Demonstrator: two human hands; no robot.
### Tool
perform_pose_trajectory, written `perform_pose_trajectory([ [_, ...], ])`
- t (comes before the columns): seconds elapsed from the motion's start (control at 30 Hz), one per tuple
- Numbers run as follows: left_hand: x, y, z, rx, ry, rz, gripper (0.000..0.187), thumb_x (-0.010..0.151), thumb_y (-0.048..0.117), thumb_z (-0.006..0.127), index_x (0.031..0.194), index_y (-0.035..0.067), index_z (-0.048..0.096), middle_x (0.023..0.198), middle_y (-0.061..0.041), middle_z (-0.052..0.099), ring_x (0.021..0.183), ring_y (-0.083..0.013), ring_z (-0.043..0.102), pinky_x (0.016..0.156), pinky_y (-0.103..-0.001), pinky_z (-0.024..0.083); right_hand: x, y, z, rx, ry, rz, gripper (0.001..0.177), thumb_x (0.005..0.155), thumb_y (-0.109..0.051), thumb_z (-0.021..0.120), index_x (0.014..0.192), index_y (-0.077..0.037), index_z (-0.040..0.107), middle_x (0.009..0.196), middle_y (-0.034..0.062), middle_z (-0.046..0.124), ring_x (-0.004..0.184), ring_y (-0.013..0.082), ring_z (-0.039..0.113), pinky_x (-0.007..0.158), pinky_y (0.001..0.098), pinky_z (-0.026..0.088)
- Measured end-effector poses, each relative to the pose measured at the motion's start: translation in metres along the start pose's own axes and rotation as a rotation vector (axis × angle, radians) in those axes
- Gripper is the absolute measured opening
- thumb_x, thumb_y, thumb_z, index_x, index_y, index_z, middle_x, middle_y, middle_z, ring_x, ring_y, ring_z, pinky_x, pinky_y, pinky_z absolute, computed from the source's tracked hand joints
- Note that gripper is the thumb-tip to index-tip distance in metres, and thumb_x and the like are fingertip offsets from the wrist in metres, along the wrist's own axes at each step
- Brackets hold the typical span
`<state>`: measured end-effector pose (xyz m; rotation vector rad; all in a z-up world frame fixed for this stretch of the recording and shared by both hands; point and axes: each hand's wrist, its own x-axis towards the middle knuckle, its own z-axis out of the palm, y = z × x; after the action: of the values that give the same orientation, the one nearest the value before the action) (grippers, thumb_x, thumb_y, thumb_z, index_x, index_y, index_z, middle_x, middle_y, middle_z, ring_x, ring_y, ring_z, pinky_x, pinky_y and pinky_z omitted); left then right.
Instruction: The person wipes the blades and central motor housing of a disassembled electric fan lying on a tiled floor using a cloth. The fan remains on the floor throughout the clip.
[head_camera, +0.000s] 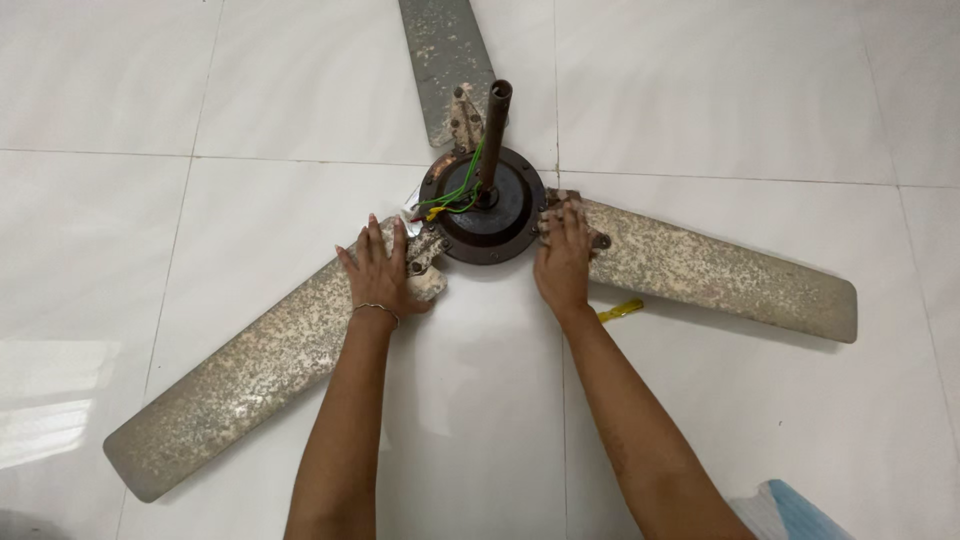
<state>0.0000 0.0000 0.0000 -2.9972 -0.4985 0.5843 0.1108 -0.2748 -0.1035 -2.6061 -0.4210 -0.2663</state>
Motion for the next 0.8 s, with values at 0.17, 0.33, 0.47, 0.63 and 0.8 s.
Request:
perform_pose_trajectory([
  [0.17, -0.011, 0.002, -0.019, -0.031, -0.049, -0.028, 0.157, 0.051, 0.074, 0.087, 0.166, 0.019, -0.004, 0.17, -0.015, 0.007, 0.157, -0.0337, 0.007, 0.119, -0.074, 0.007, -0.012, 0.007, -0.041, 0.079, -0.034, -0.187, 0.046, 0.108, -0.025, 0.052, 0.152, -0.01, 0.046, 0.161, 0.018, 0.041, 0.154, 0.0382, 0.031, 0.127, 0.0538, 0.025],
  [0.33, -0.011, -0.003, -0.019, -0.07, -0.012, 0.009, 0.152, 0.053, 0.069, 0.09, 0.163, 0.018, -0.002, 0.168, -0.018, 0.005, 0.155, -0.0422, -0.002, 0.115, -0.073, 0.003, -0.041, 0.071, -0.064, -0.064, 0.078, 0.105, 0.043, 0.109, -0.017, 0.049, 0.151, -0.009, 0.052, 0.154, 0.0172, 0.05, 0.14, 0.0384, 0.044, 0.121, 0.0615, 0.026],
  [0.47, -0.008, -0.003, -0.017, -0.093, -0.015, 0.016, 0.15, 0.053, 0.064, 0.091, 0.164, 0.019, 0.001, 0.169, -0.018, 0.006, 0.155, -0.0424, -0.002, 0.116, -0.072, 0.001, -0.057, 0.161, -0.107, -0.331, 0.143, 0.44, 0.023, 0.105, -0.014, 0.052, 0.126, -0.011, 0.062, 0.15, 0.017, 0.056, 0.13, 0.031, 0.055, 0.122, 0.0545, 0.035],
  [0.63, -0.011, 0.001, -0.017, -0.074, -0.063, -0.02, 0.152, 0.05, 0.067, 0.092, 0.166, 0.025, 0.003, 0.17, -0.016, 0.007, 0.155, -0.0399, 0.006, 0.12, -0.069, 0.005, -0.041, 0.184, -0.101, -0.241, 0.193, 0.674, 0.035, 0.106, -0.014, 0.053, 0.137, 0.002, 0.058, 0.136, 0.0215, 0.058, 0.121, 0.0317, 0.055, 0.109, 0.0486, 0.046],
  [0.8, -0.013, 0.001, -0.027, -0.092, -0.054, -0.04, 0.154, 0.048, 0.067, 0.094, 0.166, 0.026, 0.003, 0.168, -0.015, 0.008, 0.154, -0.0397, 0.009, 0.12, -0.066, 0.006, -0.002, 0.062, -0.014, -0.179, 0.148, 0.217, 0.036, 0.107, -0.017, 0.048, 0.14, -0.005, 0.059, 0.144, 0.0156, 0.057, 0.137, 0.035, 0.049, 0.12, 0.0595, 0.026],
])
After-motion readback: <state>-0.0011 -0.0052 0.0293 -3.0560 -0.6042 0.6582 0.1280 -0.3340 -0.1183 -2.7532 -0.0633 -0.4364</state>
